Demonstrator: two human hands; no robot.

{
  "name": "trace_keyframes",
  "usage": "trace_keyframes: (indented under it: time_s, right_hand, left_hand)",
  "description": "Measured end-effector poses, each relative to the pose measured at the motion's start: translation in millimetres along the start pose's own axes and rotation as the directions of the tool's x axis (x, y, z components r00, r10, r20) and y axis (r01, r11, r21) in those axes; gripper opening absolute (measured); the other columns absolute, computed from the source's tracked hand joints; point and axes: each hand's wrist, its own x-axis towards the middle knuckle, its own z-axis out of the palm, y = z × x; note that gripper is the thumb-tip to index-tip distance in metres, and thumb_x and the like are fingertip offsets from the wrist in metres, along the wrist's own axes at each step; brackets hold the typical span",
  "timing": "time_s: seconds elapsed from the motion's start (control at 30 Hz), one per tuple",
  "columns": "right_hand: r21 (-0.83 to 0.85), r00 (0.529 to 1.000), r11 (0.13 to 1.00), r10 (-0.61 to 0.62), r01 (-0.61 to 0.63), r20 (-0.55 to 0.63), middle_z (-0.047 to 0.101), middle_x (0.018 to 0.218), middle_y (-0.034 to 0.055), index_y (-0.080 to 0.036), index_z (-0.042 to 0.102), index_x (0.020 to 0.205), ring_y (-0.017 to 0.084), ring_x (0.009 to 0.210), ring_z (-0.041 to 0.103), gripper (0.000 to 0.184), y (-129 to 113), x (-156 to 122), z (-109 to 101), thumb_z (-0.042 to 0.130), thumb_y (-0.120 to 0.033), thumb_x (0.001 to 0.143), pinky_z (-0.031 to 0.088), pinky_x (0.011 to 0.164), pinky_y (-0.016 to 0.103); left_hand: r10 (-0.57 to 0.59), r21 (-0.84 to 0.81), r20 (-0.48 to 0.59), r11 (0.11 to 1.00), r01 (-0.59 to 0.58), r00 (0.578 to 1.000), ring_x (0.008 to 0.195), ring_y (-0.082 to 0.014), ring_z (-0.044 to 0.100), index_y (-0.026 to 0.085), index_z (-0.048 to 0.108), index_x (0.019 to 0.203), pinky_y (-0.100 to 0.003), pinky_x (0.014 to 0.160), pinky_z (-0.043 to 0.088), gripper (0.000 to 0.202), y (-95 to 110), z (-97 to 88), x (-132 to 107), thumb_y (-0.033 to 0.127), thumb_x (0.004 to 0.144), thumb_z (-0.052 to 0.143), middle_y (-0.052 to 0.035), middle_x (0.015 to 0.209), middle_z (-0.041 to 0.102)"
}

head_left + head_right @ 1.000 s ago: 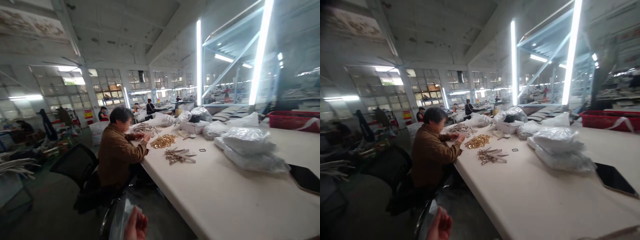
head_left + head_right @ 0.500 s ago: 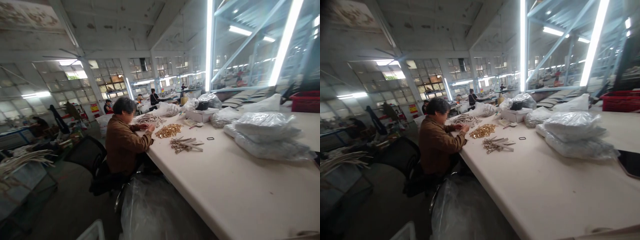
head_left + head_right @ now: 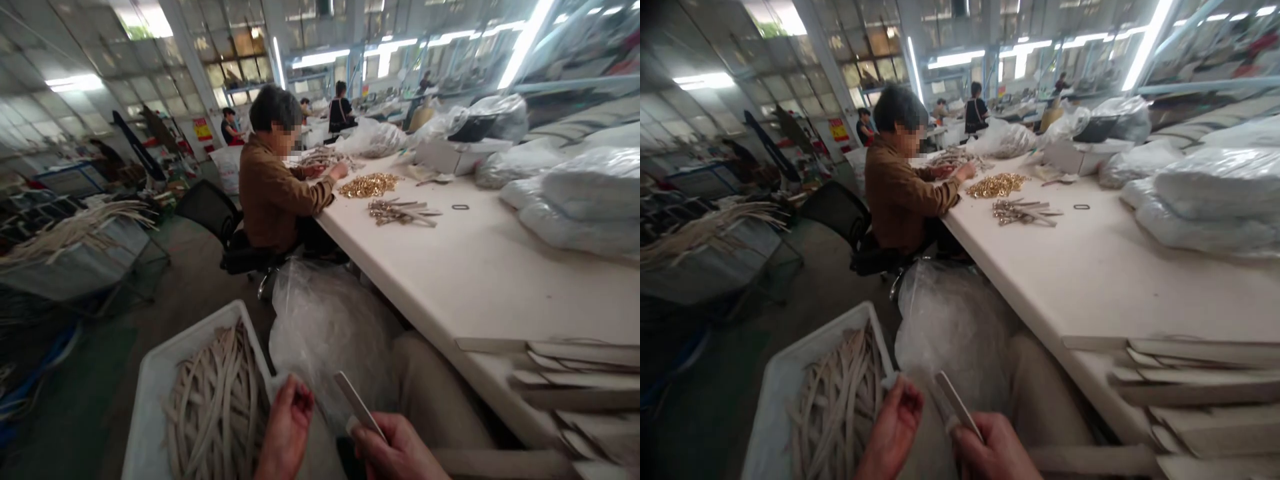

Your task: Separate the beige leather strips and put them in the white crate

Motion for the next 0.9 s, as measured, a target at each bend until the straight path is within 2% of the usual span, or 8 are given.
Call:
trace_keyframes:
  time_s: [0.1,0.2,0.27,0.33,0.4,0.57,0.7,0.9]
  right_hand:
    - [-0.009,0.999,1.000,-0.021,0.021,0.025,0.055,0.052,-0.0011,-0.018,0.056,0.072,0.007,0.037,0.042,0.064,-14.0,-2.6,13.0,0.052,-0.082,0.079,0.029,0.038,0.019]
    - [-0.028,0.998,0.998,-0.052,0.053,0.040,0.056,0.053,-0.0004,-0.018,0.058,0.072,0.008,0.038,0.044,0.060,-24.6,-6.0,19.6,0.052,-0.076,0.082,0.032,0.038,0.019]
    - [-0.020,0.996,0.997,-0.072,0.073,0.048,0.057,0.054,-0.0002,-0.018,0.058,0.073,0.008,0.039,0.045,0.057,-28.3,-4.3,22.9,0.051,-0.073,0.084,0.033,0.038,0.018]
    - [-0.032,0.995,0.995,-0.091,0.092,0.046,0.057,0.056,-0.0003,-0.018,0.058,0.075,0.009,0.041,0.047,0.054,-31.2,0.1,26.5,0.049,-0.070,0.086,0.033,0.039,0.018]
    - [-0.108,0.992,0.986,-0.123,0.125,0.027,0.057,0.057,-0.0005,-0.018,0.058,0.077,0.010,0.042,0.050,0.052,-34.7,5.4,30.7,0.047,-0.067,0.090,0.035,0.041,0.019]
    - [-0.417,0.975,0.889,-0.221,0.190,-0.028,0.058,0.056,-0.0009,-0.020,0.055,0.069,0.012,0.048,0.056,0.052,-47.7,12.8,39.8,0.041,-0.061,0.098,0.041,0.053,0.023]
    - [-0.544,0.957,0.809,-0.288,0.224,-0.034,0.062,0.058,0.0014,-0.019,0.060,0.071,0.014,0.053,0.057,0.060,-53.2,15.2,42.9,0.032,-0.064,0.101,0.040,0.056,0.025]
    - [-0.657,0.946,0.722,-0.322,0.216,-0.042,0.066,0.063,0.0046,-0.019,0.064,0.074,0.017,0.057,0.058,0.047,-43.9,22.2,44.5,0.040,-0.046,0.103,0.037,0.057,0.028]
  left_hand:
    - [-0.011,-0.106,0.065,0.994,0.018,0.998,0.057,-0.0115,0.066,0.012,0.069,0.070,-0.024,0.058,0.059,0.030,1.5,1.9,-0.1,0.005,0.096,0.054,-0.0037,0.067,0.070]
    - [-0.004,-0.110,0.092,0.994,0.014,0.996,0.058,-0.0121,0.067,0.011,0.070,0.072,-0.024,0.058,0.060,0.019,3.7,2.7,-1.9,0.004,0.089,0.066,-0.0037,0.068,0.071]
    - [0.014,-0.101,0.137,0.995,0.000,0.990,0.058,-0.0125,0.067,0.011,0.070,0.070,-0.024,0.058,0.060,0.015,3.9,-1.5,-4.2,0.009,0.074,0.085,-0.0022,0.066,0.071]
    - [0.030,-0.084,0.181,0.996,-0.015,0.983,0.058,-0.0122,0.066,0.012,0.070,0.068,-0.023,0.059,0.060,0.031,3.5,-7.5,-7.2,0.018,0.056,0.098,-0.0006,0.065,0.070]
    - [0.039,-0.061,0.206,0.998,-0.027,0.978,0.060,-0.0116,0.066,0.013,0.071,0.069,-0.022,0.060,0.059,0.040,3.2,-12.9,-10.5,0.026,0.047,0.102,0.0000,0.065,0.071]
    - [0.042,-0.021,0.247,0.999,-0.038,0.968,0.062,-0.0115,0.066,0.015,0.071,0.069,-0.021,0.061,0.057,0.041,3.3,-19.8,-16.4,0.034,0.049,0.101,0.0000,0.065,0.071]
    - [0.054,-0.022,0.252,0.999,-0.050,0.966,0.065,-0.0122,0.069,0.016,0.075,0.074,-0.022,0.065,0.059,0.039,1.1,-21.6,-17.5,0.034,0.051,0.101,-0.0016,0.072,0.075]
    - [0.071,-0.012,0.255,0.997,-0.070,0.964,0.069,-0.0137,0.069,0.016,0.075,0.077,-0.024,0.067,0.059,0.040,-5.5,-24.8,-14.2,0.034,0.051,0.101,-0.0016,0.078,0.076]
